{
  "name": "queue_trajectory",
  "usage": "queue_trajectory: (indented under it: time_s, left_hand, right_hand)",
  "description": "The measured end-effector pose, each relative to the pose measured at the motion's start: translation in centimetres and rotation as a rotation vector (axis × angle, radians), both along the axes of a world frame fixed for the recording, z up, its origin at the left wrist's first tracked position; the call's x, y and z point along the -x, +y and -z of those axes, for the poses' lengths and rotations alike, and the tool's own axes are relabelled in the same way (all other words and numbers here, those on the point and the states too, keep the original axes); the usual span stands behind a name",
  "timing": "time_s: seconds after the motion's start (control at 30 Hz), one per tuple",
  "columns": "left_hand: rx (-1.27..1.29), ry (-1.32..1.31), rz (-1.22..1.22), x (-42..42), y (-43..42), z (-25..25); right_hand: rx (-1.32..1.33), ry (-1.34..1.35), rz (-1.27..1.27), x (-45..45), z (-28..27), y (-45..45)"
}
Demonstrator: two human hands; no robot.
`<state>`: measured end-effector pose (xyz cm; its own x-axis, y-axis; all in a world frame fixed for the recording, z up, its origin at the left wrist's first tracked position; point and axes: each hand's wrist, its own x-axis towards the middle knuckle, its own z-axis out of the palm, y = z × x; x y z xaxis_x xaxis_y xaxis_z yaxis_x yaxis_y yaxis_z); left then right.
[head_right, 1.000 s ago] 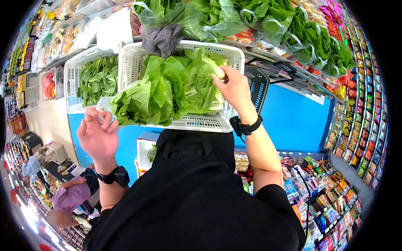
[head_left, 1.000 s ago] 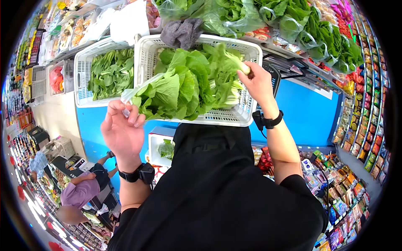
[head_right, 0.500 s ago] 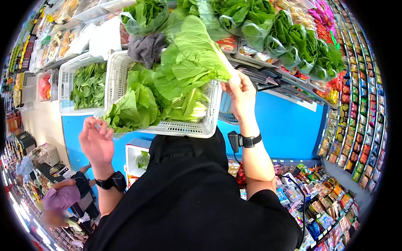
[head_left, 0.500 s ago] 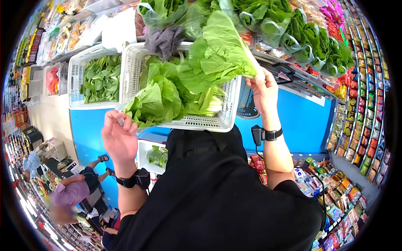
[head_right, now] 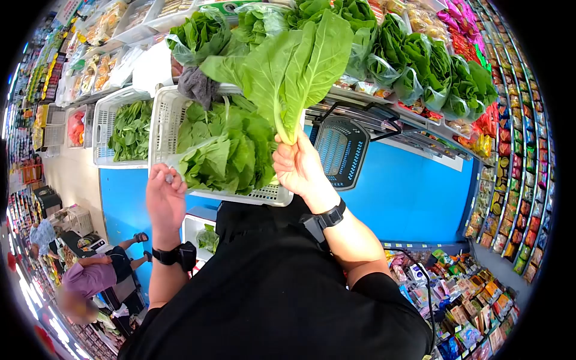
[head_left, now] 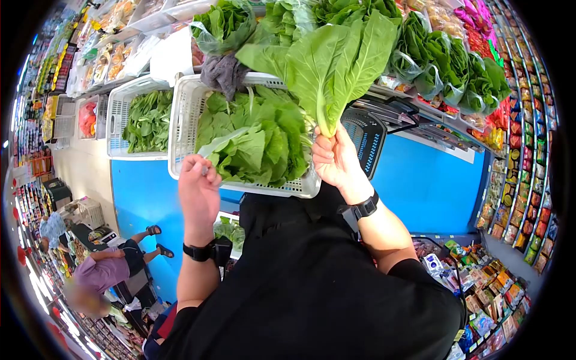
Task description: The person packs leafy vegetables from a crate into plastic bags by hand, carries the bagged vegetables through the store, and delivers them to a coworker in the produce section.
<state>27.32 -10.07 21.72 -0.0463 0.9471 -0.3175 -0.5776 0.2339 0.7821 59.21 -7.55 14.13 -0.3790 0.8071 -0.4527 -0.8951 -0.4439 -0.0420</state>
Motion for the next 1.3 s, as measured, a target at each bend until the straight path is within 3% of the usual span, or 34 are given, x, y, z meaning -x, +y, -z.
queue_trajectory:
  time_s: [0.2, 0.27, 0.3, 0.37, 0.4, 0.47, 0.5, 0.6, 0.7, 0.73, 0.8, 0.83, 0.9, 0.97, 1.1, 1.17, 1.23, 1.27, 1.3]
  left_hand:
    - [-0.03, 0.113, 0.082, -2.8, -0.2, 3.0]
    - [-0.101, 0.714, 0.221, -5.8, 0.0, 1.9]
    - [-0.097, 0.716, 0.204, -6.6, 0.0, 2.0]
    - [-0.122, 0.993, 0.373, -7.7, -0.2, 2.5]
    - [-0.116, 0.993, 0.374, -8.2, -0.1, 2.6]
    - [0.141, 0.462, 0.363, -8.8, 0.2, 2.6]
    - [0.14, 0.46, 0.364, -8.8, 0.1, 3.0]
    - [0.036, 0.678, 0.18, -8.8, -0.1, 4.0]
    - [-0.062, 0.916, 0.279, -7.7, 0.1, 4.4]
    - [0.011, 0.844, 0.331, -7.7, 0.4, 3.8]
    - [-0.119, 0.909, 0.318, -8.4, 1.1, 3.3]
    - [-0.229, 0.96, 0.305, -8.8, 1.4, 3.1]
    - [-0.189, 1.239, 0.433, -8.8, 1.0, 3.1]
    - [-0.169, 1.285, 0.464, -8.9, 0.9, 3.6]
    - [-0.171, 1.329, 0.509, -8.7, 1.1, 2.9]
    - [-0.027, 1.037, 0.435, -8.1, 0.7, 3.0]
    - [-0.06, 1.026, 0.406, -6.8, 0.7, 5.1]
    - [0.021, 1.019, 0.412, -6.1, 0.6, 5.4]
    - [0.106, 1.011, 0.418, -5.6, 0.5, 5.9]
  right_hand:
    - [-0.038, 0.034, -0.157, 1.8, -0.6, 0.4]
    - [-0.027, 0.006, -0.276, 3.0, -1.5, 0.5]
    - [-0.019, -0.02, -0.328, 3.8, -1.6, 0.4]
    - [0.003, -0.077, -0.4, 4.9, -1.0, -0.2]
    - [-0.119, -0.187, -0.498, 5.5, -0.6, -0.5]
    - [-0.386, -0.411, -0.681, 5.6, 0.7, -1.0]
    - [-0.385, -0.413, -0.681, 5.2, 0.0, -0.7]
    - [-0.75, -1.135, -0.657, 3.2, -1.4, 0.8]
    - [-0.793, -1.098, -0.554, 1.3, -2.7, 1.9]
    - [-0.86, -1.116, -0.592, 1.1, -3.0, 2.1]
    - [-0.915, -1.089, -0.655, 1.5, -5.1, 2.6]
    - [-0.895, -1.043, -0.672, 1.8, -2.3, 2.6]
    - [-0.909, -0.879, -0.39, 3.3, -1.4, 2.4]
    - [-0.813, -0.57, -0.32, 4.5, -2.5, 3.0]
    - [-0.674, -0.565, -0.298, 4.5, -2.1, 3.1]
    - [-0.666, -0.572, -0.231, 3.8, -1.8, 3.0]
    - [-0.634, -0.694, -0.126, 2.5, -0.1, 3.1]
    - [-0.689, -0.858, -0.082, 1.8, 0.3, 2.9]
    - [-0.691, -0.859, -0.081, 0.9, 0.5, 2.6]
